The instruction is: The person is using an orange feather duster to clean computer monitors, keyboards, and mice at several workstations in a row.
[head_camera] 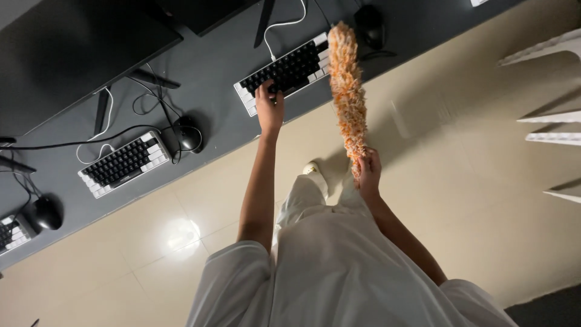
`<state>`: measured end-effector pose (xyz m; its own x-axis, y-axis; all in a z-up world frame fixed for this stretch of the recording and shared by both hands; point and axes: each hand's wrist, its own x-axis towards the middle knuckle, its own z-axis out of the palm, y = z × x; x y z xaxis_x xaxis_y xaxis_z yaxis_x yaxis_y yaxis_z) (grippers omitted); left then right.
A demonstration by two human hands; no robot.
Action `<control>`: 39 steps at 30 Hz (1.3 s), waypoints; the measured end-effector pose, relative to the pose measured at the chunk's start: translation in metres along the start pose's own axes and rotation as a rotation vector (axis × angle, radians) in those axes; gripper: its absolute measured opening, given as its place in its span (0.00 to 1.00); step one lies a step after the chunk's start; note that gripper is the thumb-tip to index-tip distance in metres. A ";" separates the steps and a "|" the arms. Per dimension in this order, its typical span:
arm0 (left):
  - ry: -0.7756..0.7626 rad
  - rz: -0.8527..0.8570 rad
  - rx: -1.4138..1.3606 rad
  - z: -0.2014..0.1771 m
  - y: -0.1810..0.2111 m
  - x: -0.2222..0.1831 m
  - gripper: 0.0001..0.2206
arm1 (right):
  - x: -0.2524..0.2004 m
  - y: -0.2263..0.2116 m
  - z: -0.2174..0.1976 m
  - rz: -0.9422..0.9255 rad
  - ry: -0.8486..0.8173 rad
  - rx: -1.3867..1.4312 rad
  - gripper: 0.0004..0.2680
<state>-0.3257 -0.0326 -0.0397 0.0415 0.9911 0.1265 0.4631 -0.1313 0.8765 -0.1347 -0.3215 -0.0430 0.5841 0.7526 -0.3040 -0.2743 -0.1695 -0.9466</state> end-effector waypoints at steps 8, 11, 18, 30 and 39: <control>0.111 0.049 0.156 -0.022 -0.016 -0.014 0.20 | 0.014 -0.005 0.012 -0.040 -0.019 0.108 0.08; 0.164 0.056 0.188 -0.026 -0.023 -0.015 0.25 | 0.032 0.006 0.027 -0.095 -0.005 -0.041 0.09; 0.218 -0.099 -0.042 -0.043 -0.068 -0.013 0.31 | 0.028 0.056 0.065 -0.215 -0.458 -0.397 0.10; -0.123 -0.102 0.554 -0.047 -0.004 -0.003 0.55 | 0.035 -0.022 0.047 0.108 -0.465 -0.126 0.09; -0.362 0.079 0.802 -0.019 0.000 0.048 0.68 | 0.080 0.030 -0.056 -0.284 -0.106 -0.241 0.09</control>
<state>-0.3404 0.0141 -0.0244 0.3144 0.9439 -0.1014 0.9231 -0.2790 0.2647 -0.0534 -0.3023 -0.1021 0.5251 0.8507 -0.0247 0.0823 -0.0797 -0.9934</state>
